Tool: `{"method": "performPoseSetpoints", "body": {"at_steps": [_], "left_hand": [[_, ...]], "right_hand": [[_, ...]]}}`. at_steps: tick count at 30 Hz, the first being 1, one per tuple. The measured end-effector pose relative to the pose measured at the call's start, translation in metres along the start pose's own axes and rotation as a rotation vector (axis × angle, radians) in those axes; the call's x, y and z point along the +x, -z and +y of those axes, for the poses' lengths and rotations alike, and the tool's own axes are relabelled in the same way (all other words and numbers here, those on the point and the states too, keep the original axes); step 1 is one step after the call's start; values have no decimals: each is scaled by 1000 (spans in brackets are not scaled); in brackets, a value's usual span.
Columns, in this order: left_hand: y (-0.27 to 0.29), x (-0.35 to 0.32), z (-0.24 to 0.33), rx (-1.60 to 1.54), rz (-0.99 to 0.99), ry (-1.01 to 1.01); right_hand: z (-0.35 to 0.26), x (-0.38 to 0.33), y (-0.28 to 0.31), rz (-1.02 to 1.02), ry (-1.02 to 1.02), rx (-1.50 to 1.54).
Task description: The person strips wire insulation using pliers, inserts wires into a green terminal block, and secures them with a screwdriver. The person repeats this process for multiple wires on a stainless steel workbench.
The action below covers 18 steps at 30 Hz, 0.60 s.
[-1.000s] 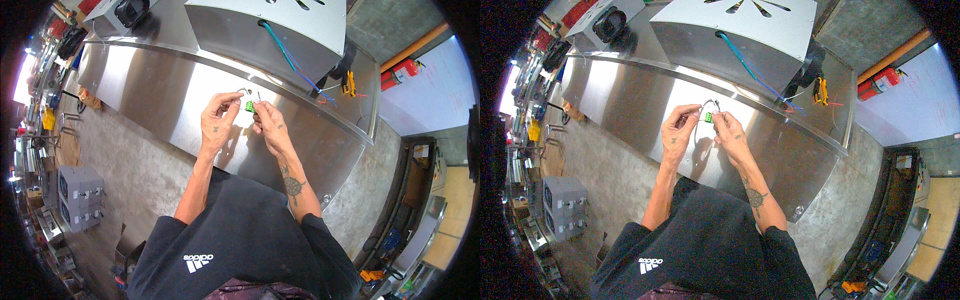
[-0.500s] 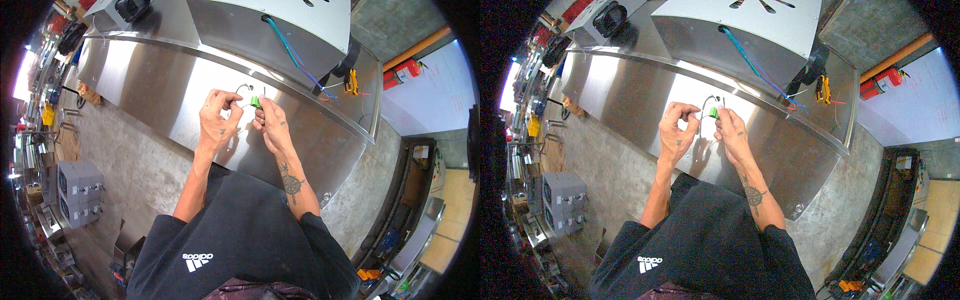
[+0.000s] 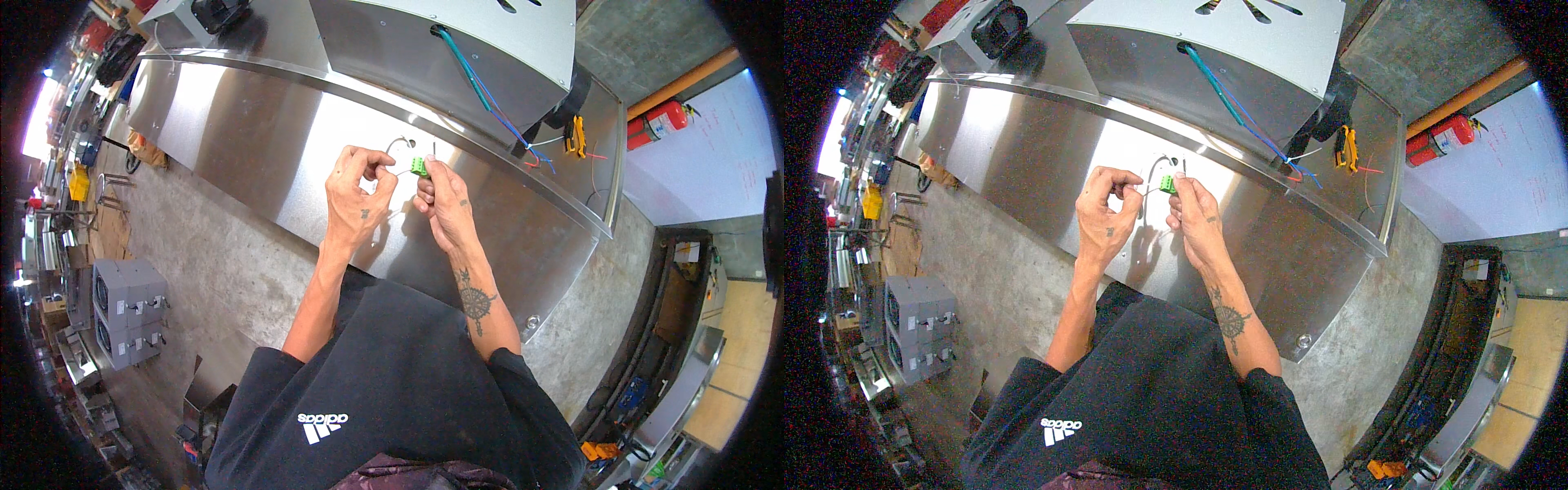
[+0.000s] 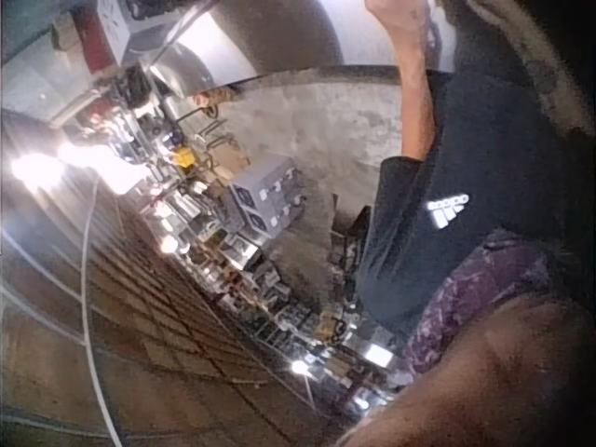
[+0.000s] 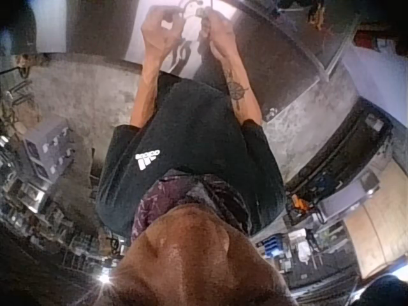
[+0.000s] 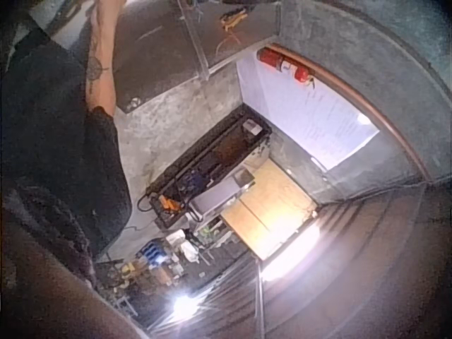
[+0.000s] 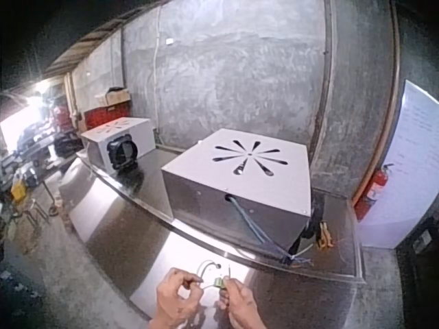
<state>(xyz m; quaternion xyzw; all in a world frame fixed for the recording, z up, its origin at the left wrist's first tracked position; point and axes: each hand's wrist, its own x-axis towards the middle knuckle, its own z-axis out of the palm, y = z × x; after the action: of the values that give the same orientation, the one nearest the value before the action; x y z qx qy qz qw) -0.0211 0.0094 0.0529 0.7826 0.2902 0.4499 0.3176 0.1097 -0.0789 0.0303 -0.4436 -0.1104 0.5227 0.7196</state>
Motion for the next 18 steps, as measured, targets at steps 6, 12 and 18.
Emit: {"method": "performPoseSetpoints", "body": {"at_steps": [6, 12, 18], "left_hand": [[0, 0, -1, -1, 4, 2], [-1, 0, 0, -1, -8, -6], [0, 1, 1, -20, -51, 10]], "right_hand": [[0, 0, 0, 9, 1, 8], [2, 1, 1, -3, 25, -14], [4, 5, 5, 17, 89, -134]]}}
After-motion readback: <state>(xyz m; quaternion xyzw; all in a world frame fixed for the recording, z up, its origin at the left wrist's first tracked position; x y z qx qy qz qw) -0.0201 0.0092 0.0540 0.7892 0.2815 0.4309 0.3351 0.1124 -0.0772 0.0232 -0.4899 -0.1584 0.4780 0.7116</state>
